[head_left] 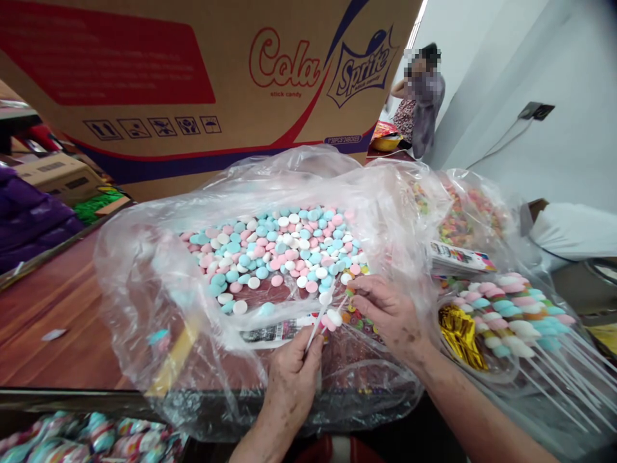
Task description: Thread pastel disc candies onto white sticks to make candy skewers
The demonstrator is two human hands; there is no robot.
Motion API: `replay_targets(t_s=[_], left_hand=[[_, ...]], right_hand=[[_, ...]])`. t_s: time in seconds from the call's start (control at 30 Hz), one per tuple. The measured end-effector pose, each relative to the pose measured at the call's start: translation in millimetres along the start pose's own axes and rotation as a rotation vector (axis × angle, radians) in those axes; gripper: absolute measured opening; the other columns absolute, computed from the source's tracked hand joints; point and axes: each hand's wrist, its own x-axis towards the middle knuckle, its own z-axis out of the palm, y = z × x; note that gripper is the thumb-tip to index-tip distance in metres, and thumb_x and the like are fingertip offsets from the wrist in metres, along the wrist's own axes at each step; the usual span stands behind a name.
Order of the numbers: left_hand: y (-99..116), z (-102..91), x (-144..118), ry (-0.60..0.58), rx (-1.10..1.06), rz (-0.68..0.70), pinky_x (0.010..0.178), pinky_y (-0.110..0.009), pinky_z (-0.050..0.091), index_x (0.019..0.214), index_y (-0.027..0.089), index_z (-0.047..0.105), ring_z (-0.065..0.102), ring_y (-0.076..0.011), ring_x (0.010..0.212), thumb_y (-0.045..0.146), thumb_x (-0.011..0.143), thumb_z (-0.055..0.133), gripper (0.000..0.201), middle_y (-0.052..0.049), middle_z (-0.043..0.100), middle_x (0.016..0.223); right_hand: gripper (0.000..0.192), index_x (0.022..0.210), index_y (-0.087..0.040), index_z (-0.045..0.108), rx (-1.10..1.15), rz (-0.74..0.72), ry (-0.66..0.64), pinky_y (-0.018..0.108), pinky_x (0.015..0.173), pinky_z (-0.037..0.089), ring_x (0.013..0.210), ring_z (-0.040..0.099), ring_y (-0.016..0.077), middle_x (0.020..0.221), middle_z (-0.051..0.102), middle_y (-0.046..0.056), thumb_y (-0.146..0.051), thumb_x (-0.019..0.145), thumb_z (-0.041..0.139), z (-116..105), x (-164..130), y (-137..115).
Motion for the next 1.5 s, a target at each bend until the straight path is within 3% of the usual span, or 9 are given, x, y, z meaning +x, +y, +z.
replay_targets(t_s=[0.33, 0.47, 0.57, 0.77, 0.93, 1.1, 1.27, 1.37, 1.5], left_hand=[[-3.4, -4.7, 2.5, -0.048, -0.013, 0.04, 0.053, -0.022, 0.036, 0.084, 0.019, 0.071, 0.046, -0.0131, 0.053, 0.035, 0.089, 0.052, 0.025, 0.005, 0.051, 0.056], [-5.2, -2.9, 1.9, 0.041, -0.108, -0.056, 0.045, -0.021, 0.033, 0.083, 0.019, 0.068, 0.043, -0.0119, 0.045, 0.04, 0.088, 0.054, 0.026, 0.005, 0.05, 0.051], [-5.9, -2.4, 1.1, 0.113, -0.194, -0.128, 0.04, -0.021, 0.03, 0.085, 0.019, 0.066, 0.04, -0.0107, 0.041, 0.049, 0.086, 0.056, 0.032, 0.005, 0.051, 0.051], [-5.6, -2.7, 1.7, 0.163, -0.242, -0.167, 0.037, -0.02, 0.029, 0.088, 0.018, 0.064, 0.036, -0.0083, 0.037, 0.054, 0.084, 0.058, 0.037, 0.006, 0.053, 0.051], [-5.4, 0.1, 1.4, 0.181, -0.276, -0.163, 0.037, -0.019, 0.029, 0.086, 0.019, 0.063, 0.035, -0.0072, 0.036, 0.053, 0.085, 0.057, 0.035, 0.007, 0.051, 0.051], [-4.0, -0.3, 1.1, 0.18, -0.264, -0.17, 0.038, -0.02, 0.029, 0.084, 0.019, 0.063, 0.036, -0.0077, 0.037, 0.054, 0.084, 0.058, 0.036, 0.008, 0.05, 0.05], [-5.0, -3.3, 0.8, 0.152, -0.252, -0.167, 0.038, -0.02, 0.028, 0.087, 0.018, 0.064, 0.036, -0.0077, 0.037, 0.052, 0.085, 0.058, 0.035, 0.007, 0.051, 0.052], [-6.7, -3.4, 1.0, 0.144, -0.259, -0.162, 0.038, -0.02, 0.027, 0.087, 0.018, 0.064, 0.035, -0.0077, 0.038, 0.05, 0.085, 0.058, 0.033, 0.007, 0.051, 0.053], [-7.3, -2.1, 1.3, 0.104, -0.278, -0.152, 0.037, -0.02, 0.024, 0.084, 0.019, 0.061, 0.032, -0.0072, 0.038, 0.046, 0.088, 0.055, 0.028, 0.008, 0.049, 0.054]], right_hand=[[0.023, 0.102, -0.024, 0.074, -0.08, -0.056, -0.203, 0.031, 0.087, 0.051, 0.094, 0.066, 0.0169, 0.098, 0.071, 0.003, -0.023, 0.09, 0.055, 17.5, -17.8, -3.7], [0.028, 0.115, -0.023, 0.067, -0.147, 0.048, -0.066, 0.033, 0.085, 0.052, 0.093, 0.067, 0.0185, 0.104, 0.072, 0.004, -0.032, 0.092, 0.053, 1.6, 3.1, -12.1], [0.025, 0.109, -0.021, 0.066, -0.397, 0.02, 0.031, 0.032, 0.083, 0.051, 0.091, 0.066, 0.0195, 0.103, 0.072, 0.005, -0.028, 0.093, 0.049, -10.6, 27.6, -13.0], [0.022, 0.099, -0.019, 0.064, -1.08, -0.021, -0.358, 0.028, 0.077, 0.045, 0.086, 0.061, 0.0196, 0.101, 0.066, 0.01, -0.008, 0.09, 0.046, 4.6, 45.8, 2.5], [0.029, 0.106, -0.017, 0.061, -1.344, -0.077, -0.417, 0.03, 0.07, 0.045, 0.091, 0.058, 0.0249, 0.108, 0.062, 0.014, -0.003, 0.085, 0.048, 18.8, 40.3, 9.5], [0.025, 0.103, -0.017, 0.061, -1.305, -0.192, -0.401, 0.03, 0.074, 0.045, 0.094, 0.057, 0.024, 0.104, 0.062, 0.011, -0.004, 0.088, 0.046, 19.4, 37.9, 2.1], [0.024, 0.114, -0.023, 0.061, -1.153, -0.381, -0.536, 0.03, 0.076, 0.044, 0.093, 0.057, 0.0221, 0.099, 0.061, 0.007, -0.016, 0.095, 0.047, 30.1, 27.8, -2.6], [0.021, 0.11, -0.02, 0.062, -1.144, -0.371, -0.572, 0.03, 0.076, 0.044, 0.092, 0.058, 0.0221, 0.097, 0.062, 0.008, -0.015, 0.093, 0.05, 32.4, 21.0, 1.6], [0.011, 0.09, -0.018, 0.062, -1.017, -0.286, -0.466, 0.028, 0.078, 0.043, 0.089, 0.059, 0.0198, 0.092, 0.064, 0.007, -0.018, 0.093, 0.051, 23.5, 16.3, 7.7]])
